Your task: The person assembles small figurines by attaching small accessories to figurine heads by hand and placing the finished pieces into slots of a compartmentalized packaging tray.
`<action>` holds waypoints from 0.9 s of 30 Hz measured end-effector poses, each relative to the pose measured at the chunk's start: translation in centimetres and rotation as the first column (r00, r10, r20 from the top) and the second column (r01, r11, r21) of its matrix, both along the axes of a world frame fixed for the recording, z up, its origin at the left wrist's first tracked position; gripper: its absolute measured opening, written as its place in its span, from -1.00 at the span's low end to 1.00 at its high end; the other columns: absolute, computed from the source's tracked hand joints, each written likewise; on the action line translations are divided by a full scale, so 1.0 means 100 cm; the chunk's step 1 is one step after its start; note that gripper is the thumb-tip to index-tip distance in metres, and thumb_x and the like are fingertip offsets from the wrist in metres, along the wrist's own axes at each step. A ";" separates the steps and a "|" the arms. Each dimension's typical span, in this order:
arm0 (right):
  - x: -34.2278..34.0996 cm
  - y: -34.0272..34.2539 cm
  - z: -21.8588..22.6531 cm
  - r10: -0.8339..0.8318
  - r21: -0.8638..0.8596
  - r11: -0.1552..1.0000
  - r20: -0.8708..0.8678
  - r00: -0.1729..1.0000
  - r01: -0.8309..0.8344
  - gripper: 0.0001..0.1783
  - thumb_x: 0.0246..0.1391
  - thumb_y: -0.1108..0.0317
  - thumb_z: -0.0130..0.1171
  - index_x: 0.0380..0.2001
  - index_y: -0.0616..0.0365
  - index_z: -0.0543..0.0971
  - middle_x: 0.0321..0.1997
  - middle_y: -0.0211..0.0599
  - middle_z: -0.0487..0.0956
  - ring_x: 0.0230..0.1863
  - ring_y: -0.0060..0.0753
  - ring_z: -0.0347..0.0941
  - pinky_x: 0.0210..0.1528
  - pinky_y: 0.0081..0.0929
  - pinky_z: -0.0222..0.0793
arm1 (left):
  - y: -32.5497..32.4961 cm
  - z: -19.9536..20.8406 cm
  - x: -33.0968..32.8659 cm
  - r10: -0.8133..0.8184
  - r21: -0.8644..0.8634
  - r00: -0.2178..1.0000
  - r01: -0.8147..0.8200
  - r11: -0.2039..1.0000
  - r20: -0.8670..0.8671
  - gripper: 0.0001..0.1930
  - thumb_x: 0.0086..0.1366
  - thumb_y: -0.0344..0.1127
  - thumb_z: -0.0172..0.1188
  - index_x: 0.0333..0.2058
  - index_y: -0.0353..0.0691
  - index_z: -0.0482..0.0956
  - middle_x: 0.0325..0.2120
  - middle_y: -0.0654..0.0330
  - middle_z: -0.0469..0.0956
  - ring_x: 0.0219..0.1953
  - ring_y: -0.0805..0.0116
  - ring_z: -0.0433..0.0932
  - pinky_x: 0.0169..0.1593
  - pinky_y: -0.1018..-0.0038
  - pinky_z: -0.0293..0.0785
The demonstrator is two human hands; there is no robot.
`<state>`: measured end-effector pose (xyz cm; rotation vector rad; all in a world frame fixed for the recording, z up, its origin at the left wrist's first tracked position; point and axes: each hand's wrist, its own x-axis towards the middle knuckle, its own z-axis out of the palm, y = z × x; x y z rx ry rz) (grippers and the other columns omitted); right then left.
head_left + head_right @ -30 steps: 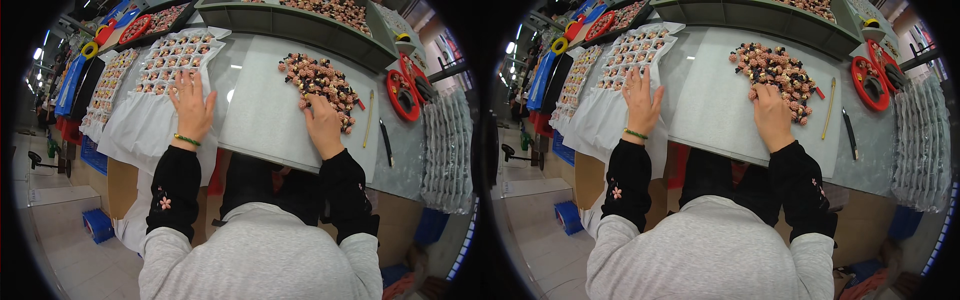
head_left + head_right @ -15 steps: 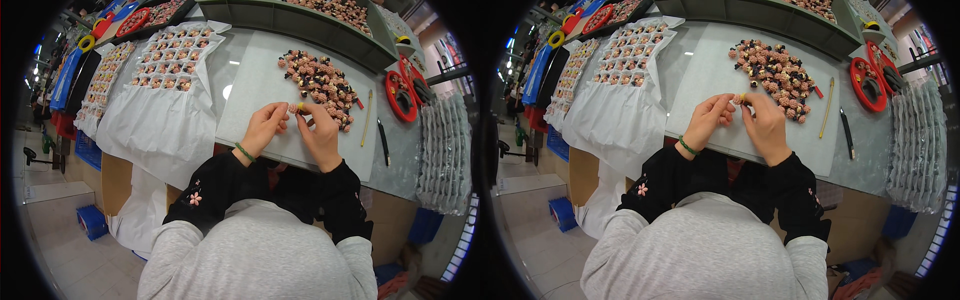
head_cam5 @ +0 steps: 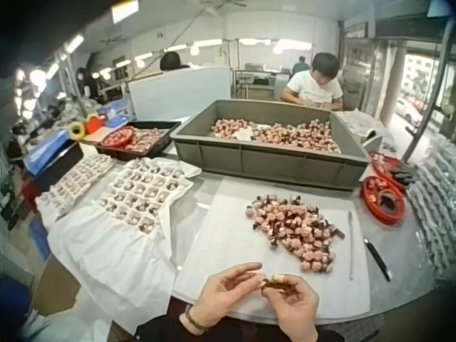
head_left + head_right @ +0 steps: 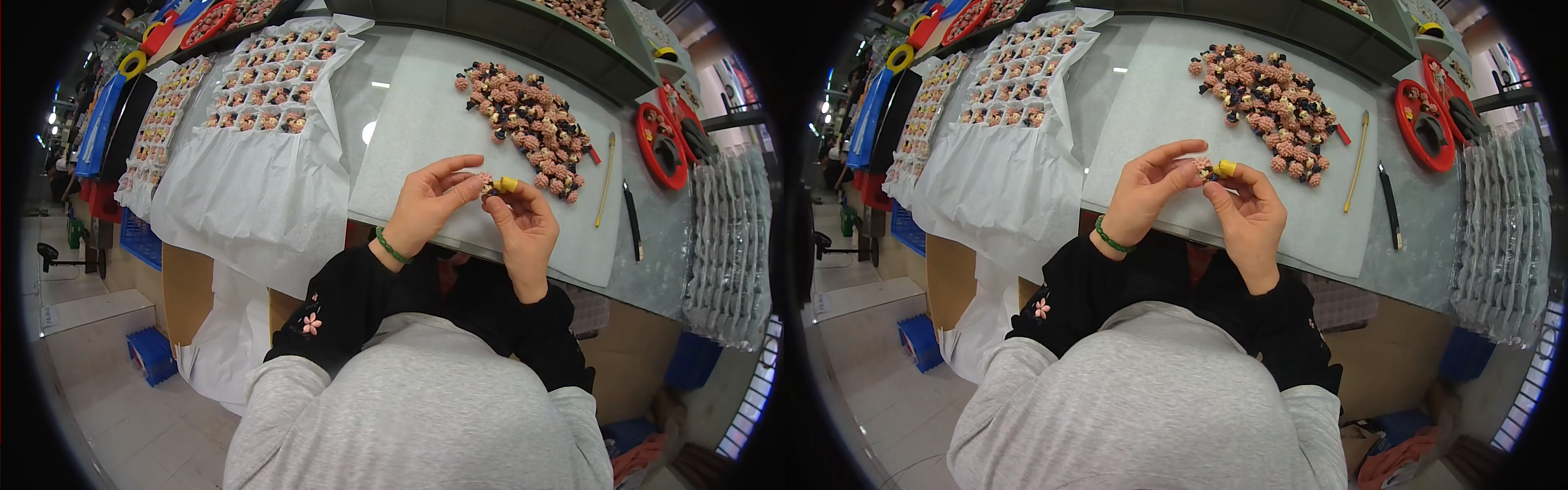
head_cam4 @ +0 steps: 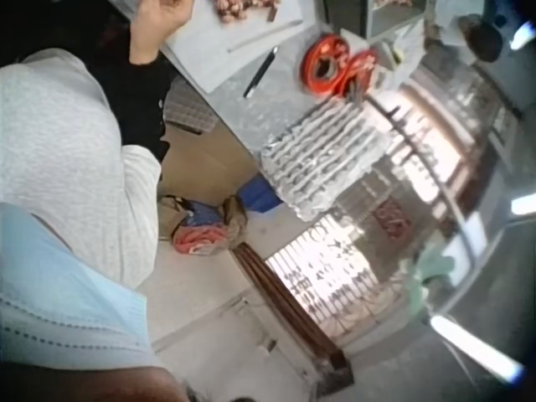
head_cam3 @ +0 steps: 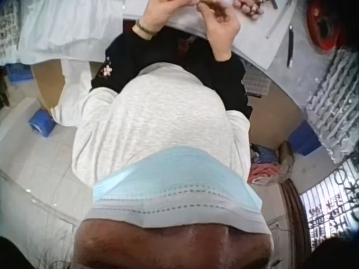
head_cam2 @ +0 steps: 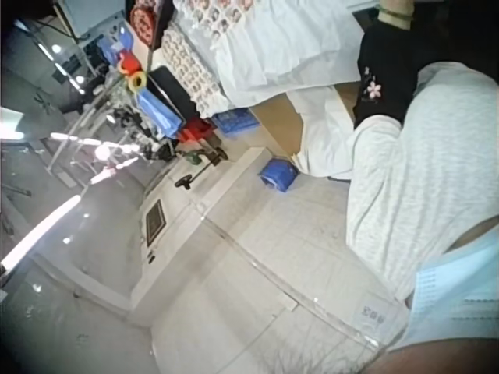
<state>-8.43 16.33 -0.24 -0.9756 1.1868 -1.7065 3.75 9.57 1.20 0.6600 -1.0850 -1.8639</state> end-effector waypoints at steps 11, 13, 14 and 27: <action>0.005 -0.003 -0.004 -0.042 -0.042 0.998 0.017 0.999 0.043 -0.69 -0.02 0.58 0.10 -0.17 0.34 0.34 -0.26 -0.19 0.47 -0.25 -0.46 0.44 -0.18 -0.56 0.42 | -0.005 -0.012 0.004 -0.089 0.158 0.993 0.076 0.984 0.075 -0.74 0.22 -0.34 0.05 -0.17 -0.39 0.45 -0.35 0.20 0.51 -0.30 0.49 0.47 -0.18 0.58 0.40; -0.001 -0.006 -0.003 0.001 -0.009 1.000 -0.069 0.998 -0.002 -0.71 -0.02 0.56 0.11 -0.18 0.33 0.37 -0.27 -0.22 0.48 -0.27 -0.49 0.44 -0.21 -0.58 0.42 | -0.007 -0.013 0.005 -0.074 0.175 0.996 0.065 0.982 0.044 -0.72 0.22 -0.34 0.05 -0.15 -0.40 0.43 -0.33 0.20 0.50 -0.29 0.47 0.48 -0.17 0.56 0.41; -0.005 -0.009 -0.001 0.050 0.031 0.998 -0.148 0.988 -0.046 -0.73 -0.02 0.53 0.13 -0.20 0.32 0.40 -0.28 -0.25 0.48 -0.29 -0.52 0.44 -0.24 -0.59 0.42 | -0.008 -0.013 0.005 -0.056 0.194 0.998 0.052 0.980 0.016 -0.70 0.22 -0.34 0.05 -0.12 -0.40 0.40 -0.31 0.19 0.49 -0.28 0.45 0.48 -0.16 0.55 0.42; -0.033 -0.068 0.008 -0.143 -0.093 0.984 -0.923 0.356 0.155 -0.79 -0.10 0.41 0.18 -0.36 0.27 0.49 -0.46 -0.21 0.49 -0.49 -0.38 0.45 -0.48 -0.53 0.35 | -0.010 -0.005 0.012 -0.035 0.343 0.999 0.046 0.938 -0.039 -0.71 0.28 -0.26 -0.09 -0.13 -0.35 0.37 -0.43 0.28 0.39 -0.37 0.50 0.39 -0.33 0.62 0.35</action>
